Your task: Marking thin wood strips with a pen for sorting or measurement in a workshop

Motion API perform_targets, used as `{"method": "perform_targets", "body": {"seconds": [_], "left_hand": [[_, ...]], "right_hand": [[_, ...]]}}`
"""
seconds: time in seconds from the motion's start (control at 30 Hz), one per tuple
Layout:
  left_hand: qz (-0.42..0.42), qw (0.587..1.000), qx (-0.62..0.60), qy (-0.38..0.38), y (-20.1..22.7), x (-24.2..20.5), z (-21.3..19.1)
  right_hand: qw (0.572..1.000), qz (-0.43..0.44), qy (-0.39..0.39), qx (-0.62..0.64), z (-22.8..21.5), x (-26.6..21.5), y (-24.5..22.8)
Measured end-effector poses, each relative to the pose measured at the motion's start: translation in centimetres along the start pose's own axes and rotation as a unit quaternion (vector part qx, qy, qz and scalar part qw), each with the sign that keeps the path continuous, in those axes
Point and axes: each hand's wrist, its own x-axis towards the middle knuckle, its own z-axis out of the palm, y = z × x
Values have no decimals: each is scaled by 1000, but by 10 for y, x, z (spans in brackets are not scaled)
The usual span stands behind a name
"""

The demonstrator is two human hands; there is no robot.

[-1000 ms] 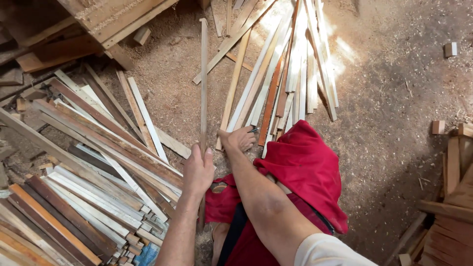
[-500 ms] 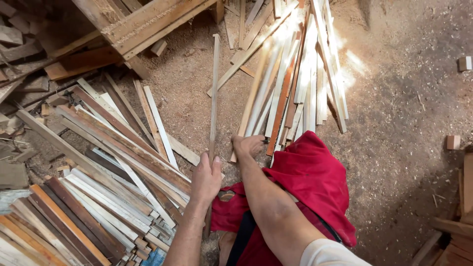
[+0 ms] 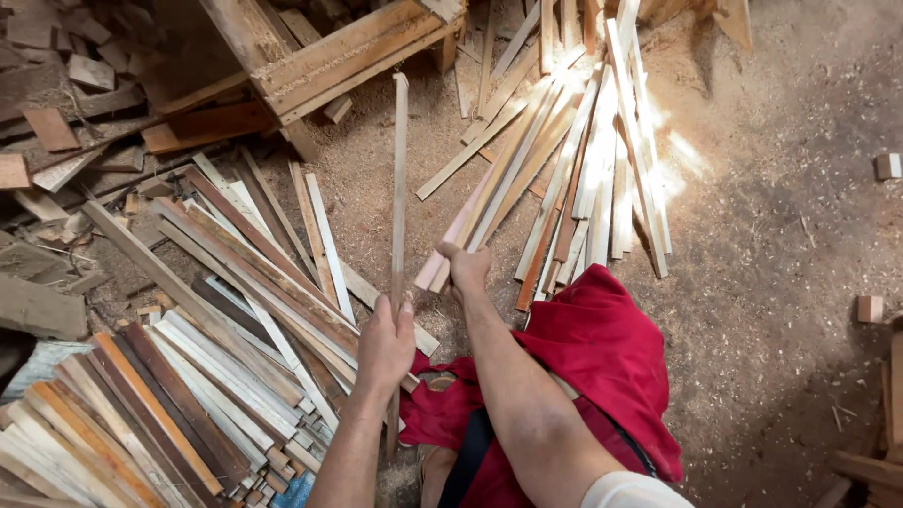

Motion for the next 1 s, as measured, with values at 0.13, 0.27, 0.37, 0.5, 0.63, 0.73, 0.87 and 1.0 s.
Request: {"method": "perform_targets", "body": {"seconds": [0.13, 0.27, 0.37, 0.5, 0.63, 0.73, 0.87, 1.0], "left_hand": [[-1, 1000, -25, 12, 19, -6, -26], [59, 994, -35, 88, 18, -18, -46], [83, 979, -35, 182, 12, -28, -58], [149, 925, -83, 341, 16, -48, -67], [147, 886, -137, 418, -16, -46, -69], [122, 862, -126, 476, -38, -44, -68], [64, 871, -137, 467, -57, -47, -76], [23, 894, -166, 416, -71, -56, -79]], "right_hand": [[979, 30, -63, 190, 23, -31, -48], [960, -20, -113, 257, 24, -78, -70], [962, -132, -139, 196, 16, -123, -90], [919, -354, -167, 55, 10, -123, -76], [846, -479, -235, -10, 5, -165, -85], [822, -480, -300, -59, 4, -188, -66], [827, -381, -350, -221, 1, -191, -15], [792, -252, -388, -399, -3, -172, 33]]}}
